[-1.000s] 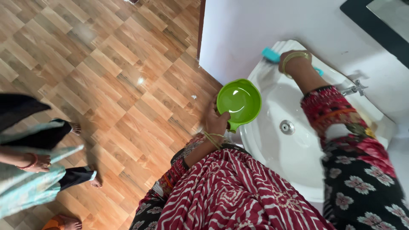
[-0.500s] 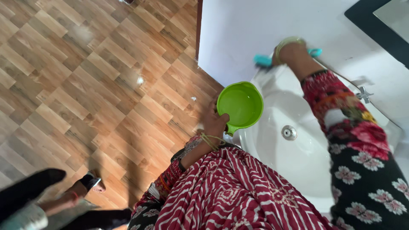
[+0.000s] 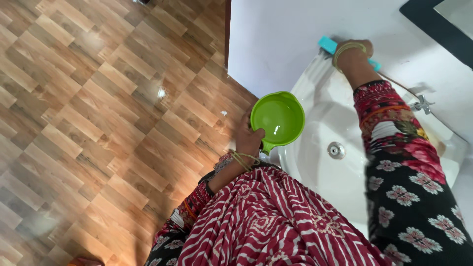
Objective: The person cleans a sink by hand using a small brush and rinsing with water from a green cup.
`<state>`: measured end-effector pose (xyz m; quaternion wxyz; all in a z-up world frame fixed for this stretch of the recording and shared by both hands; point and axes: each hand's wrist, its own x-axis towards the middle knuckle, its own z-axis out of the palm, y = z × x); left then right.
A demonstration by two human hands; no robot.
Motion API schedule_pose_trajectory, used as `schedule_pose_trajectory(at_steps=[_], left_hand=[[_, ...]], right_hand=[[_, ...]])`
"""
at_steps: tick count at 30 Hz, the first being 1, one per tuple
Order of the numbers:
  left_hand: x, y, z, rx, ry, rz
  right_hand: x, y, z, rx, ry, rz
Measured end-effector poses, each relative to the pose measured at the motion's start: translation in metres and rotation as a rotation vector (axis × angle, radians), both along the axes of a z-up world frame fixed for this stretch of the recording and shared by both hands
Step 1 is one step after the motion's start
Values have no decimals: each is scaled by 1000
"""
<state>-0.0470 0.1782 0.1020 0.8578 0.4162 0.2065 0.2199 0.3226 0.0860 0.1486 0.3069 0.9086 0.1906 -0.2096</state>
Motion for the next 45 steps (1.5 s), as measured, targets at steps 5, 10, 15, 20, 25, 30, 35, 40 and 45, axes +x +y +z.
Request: schedule_pose_trajectory(at_steps=[5, 10, 15, 20, 25, 30, 35, 40, 45], left_hand=[[-1, 0, 2, 93, 260, -33], [-9, -3, 0, 122, 242, 0], [1, -9, -20, 147, 75, 58], [13, -11, -12, 24, 119, 59], [30, -15, 3, -66, 269, -4], [58, -15, -18, 22, 230, -62], [64, -7, -16, 189, 210, -123], [67, -4, -6, 325, 263, -144], [86, -10, -1, 388, 265, -135]], right_hand=[[-106, -17, 5, 36, 211, 259], [-126, -75, 36, 257, 254, 145], [-98, -133, -5, 421, -39, -127], [-119, -153, -56, 428, 77, -142], [-31, -233, -67, 345, 113, -366], [-49, -157, -117, 593, 112, -356], [-46, -171, -92, 973, 311, -723], [-39, -273, -41, 619, 95, -912], [-38, -145, -81, 393, 223, -215]])
